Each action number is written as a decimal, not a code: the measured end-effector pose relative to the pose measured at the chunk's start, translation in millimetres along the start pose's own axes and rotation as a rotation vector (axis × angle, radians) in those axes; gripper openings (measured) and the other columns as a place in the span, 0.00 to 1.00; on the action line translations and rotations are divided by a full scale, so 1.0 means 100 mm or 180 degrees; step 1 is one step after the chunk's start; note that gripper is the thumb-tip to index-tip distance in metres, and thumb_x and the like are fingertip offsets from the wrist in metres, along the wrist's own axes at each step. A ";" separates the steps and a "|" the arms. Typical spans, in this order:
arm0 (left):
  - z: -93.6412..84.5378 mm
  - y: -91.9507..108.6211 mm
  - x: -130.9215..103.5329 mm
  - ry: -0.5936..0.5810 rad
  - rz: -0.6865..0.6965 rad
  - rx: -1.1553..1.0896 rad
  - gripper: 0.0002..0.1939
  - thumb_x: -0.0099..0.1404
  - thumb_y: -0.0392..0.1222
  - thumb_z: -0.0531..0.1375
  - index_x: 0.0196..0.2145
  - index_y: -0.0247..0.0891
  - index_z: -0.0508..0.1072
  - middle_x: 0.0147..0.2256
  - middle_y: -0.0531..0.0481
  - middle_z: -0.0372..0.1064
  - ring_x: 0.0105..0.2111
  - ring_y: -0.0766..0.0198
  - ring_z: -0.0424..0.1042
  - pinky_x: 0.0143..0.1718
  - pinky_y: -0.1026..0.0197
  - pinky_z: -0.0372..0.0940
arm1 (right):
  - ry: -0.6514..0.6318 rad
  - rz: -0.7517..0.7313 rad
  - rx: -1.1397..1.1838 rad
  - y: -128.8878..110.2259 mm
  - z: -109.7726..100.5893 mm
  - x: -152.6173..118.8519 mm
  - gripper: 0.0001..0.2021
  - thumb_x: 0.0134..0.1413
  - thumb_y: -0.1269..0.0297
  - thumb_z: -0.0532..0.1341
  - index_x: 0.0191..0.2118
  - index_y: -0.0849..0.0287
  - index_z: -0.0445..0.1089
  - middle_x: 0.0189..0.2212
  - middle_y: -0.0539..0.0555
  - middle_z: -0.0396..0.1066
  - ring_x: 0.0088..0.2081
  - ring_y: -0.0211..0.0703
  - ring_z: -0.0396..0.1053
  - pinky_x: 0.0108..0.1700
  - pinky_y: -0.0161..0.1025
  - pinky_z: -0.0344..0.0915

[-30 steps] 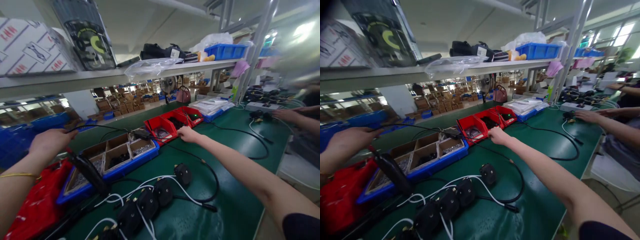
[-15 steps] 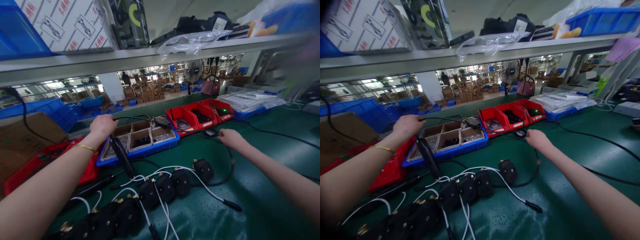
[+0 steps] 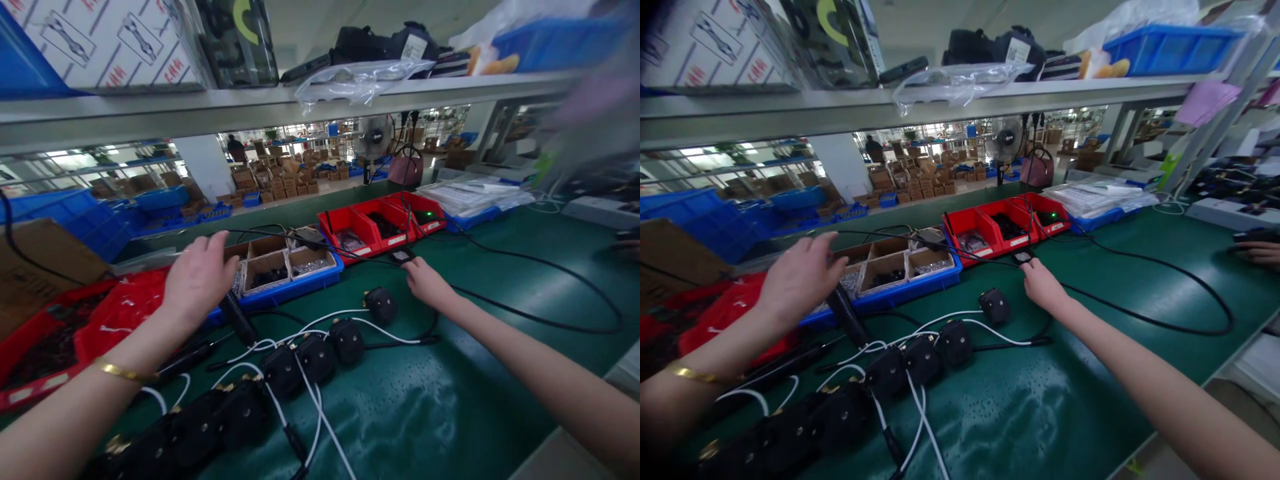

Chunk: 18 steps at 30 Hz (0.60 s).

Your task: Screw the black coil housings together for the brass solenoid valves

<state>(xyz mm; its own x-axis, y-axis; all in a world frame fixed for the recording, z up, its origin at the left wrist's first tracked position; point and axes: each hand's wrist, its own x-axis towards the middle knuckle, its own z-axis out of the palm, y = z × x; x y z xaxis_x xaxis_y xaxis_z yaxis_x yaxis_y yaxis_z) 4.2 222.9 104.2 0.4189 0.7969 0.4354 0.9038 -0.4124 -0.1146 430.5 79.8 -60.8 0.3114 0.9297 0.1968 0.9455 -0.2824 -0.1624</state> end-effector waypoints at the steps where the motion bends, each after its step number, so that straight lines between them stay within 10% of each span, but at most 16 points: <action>1: 0.01 0.19 -0.06 0.0012 0.0199 -0.0181 0.25 0.74 0.48 0.49 0.61 0.30 0.66 0.50 0.35 0.69 0.52 0.46 0.71 0.53 0.48 0.66 | -0.0055 -0.0149 0.0052 0.00 -0.04 -0.12 0.17 0.67 0.58 0.63 0.57 0.59 0.68 0.56 0.59 0.68 0.52 0.50 0.71 0.53 0.52 0.72; 4: 0.11 0.93 -0.23 -0.0726 0.1041 -0.0970 0.17 0.73 0.47 0.53 0.50 0.41 0.77 0.45 0.45 0.70 0.47 0.55 0.72 0.53 0.54 0.67 | -0.0425 -0.0641 0.0214 0.00 -0.16 -0.49 0.14 0.68 0.58 0.62 0.53 0.58 0.70 0.53 0.58 0.70 0.50 0.47 0.72 0.52 0.50 0.73; 9: 0.46 2.07 -0.37 -0.1535 0.1377 -0.1708 0.37 0.58 0.58 0.68 0.62 0.47 0.67 0.53 0.44 0.68 0.52 0.49 0.73 0.54 0.52 0.68 | -0.1217 -0.1320 0.0350 0.07 -0.25 -0.82 0.15 0.66 0.55 0.64 0.50 0.60 0.72 0.50 0.56 0.72 0.50 0.48 0.72 0.52 0.52 0.72; 18: 0.83 2.24 -0.16 -0.2186 0.0668 -0.2369 0.29 0.56 0.47 0.69 0.55 0.42 0.71 0.38 0.48 0.76 0.37 0.53 0.79 0.44 0.54 0.72 | -0.1335 -0.1685 0.0492 0.16 -0.19 -0.73 0.15 0.67 0.54 0.63 0.50 0.60 0.71 0.49 0.56 0.72 0.49 0.48 0.72 0.52 0.52 0.72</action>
<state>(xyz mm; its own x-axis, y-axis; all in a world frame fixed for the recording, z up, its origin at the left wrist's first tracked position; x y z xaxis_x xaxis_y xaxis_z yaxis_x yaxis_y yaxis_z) 207.7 154.2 -2.1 0.7330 0.6612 -0.1597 0.6211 -0.5548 0.5536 424.9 2.7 -59.7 -0.2808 0.9548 -0.0978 0.9259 0.2427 -0.2896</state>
